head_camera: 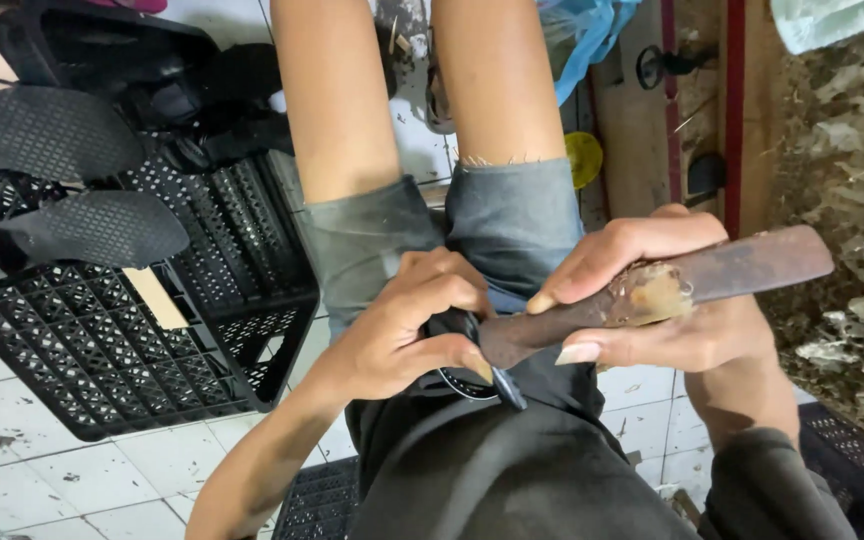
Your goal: Assembling sandals by inserting straps into soles, trimming excess material with scissors, and pressing components together with a hand tool.
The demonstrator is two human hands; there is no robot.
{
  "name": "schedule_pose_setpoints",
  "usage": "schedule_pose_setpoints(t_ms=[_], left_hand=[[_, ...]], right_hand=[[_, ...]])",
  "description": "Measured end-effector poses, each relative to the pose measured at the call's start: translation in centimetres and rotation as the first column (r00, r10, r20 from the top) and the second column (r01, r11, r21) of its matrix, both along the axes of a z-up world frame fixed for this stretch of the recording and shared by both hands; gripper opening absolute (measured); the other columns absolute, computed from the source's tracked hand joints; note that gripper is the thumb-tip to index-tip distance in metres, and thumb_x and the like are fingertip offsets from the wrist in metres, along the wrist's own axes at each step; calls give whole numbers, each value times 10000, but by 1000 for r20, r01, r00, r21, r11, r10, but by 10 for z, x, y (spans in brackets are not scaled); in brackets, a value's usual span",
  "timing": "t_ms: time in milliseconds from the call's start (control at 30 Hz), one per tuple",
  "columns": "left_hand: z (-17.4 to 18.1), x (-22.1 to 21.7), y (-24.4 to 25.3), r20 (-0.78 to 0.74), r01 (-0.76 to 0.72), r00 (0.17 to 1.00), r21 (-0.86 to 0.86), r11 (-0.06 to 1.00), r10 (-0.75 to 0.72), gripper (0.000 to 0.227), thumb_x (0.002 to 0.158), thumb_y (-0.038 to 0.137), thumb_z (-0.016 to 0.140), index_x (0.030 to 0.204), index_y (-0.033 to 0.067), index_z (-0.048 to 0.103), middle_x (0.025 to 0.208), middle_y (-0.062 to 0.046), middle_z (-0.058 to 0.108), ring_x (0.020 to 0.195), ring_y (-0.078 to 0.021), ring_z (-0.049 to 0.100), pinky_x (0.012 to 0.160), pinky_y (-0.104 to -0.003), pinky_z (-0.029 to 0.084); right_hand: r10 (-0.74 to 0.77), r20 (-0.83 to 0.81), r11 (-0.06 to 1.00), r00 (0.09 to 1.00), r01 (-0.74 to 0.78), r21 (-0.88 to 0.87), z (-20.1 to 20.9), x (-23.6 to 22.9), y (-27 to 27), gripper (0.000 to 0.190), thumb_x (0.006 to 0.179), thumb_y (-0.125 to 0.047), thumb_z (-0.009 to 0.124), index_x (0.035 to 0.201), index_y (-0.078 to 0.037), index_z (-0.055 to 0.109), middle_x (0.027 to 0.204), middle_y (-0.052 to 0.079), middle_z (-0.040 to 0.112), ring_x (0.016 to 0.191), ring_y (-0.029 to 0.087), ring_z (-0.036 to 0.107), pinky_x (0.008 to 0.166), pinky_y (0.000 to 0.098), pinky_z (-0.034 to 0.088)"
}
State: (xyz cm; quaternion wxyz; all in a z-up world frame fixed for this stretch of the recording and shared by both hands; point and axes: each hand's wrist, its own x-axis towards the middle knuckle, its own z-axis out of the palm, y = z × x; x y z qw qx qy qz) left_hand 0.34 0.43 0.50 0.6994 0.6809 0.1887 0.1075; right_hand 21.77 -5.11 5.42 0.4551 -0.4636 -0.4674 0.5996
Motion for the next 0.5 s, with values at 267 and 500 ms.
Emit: schedule_pose_setpoints(t_ms=[267,500], left_hand=[[-13,1,-5,55,110,993,-82,991,-106,317,838,407,437,943,122,530,916,23,512,891,-132,472,798,-266,245],[-4,11,-2,56,181,982,-17,983,-180,413,797,492,379,820,102,512,866,-8,508,864,-165,475,811,-271,239]], right_hand=[[101,-77,987,992,-110,-115,-9,7,1,262,653,-84,701,885,-45,585,860,110,662,679,143,691,551,203,620],[104,-175,980,979,-131,-151,-19,9,0,230,699,-103,682,901,-56,582,855,83,664,641,108,654,558,194,580]])
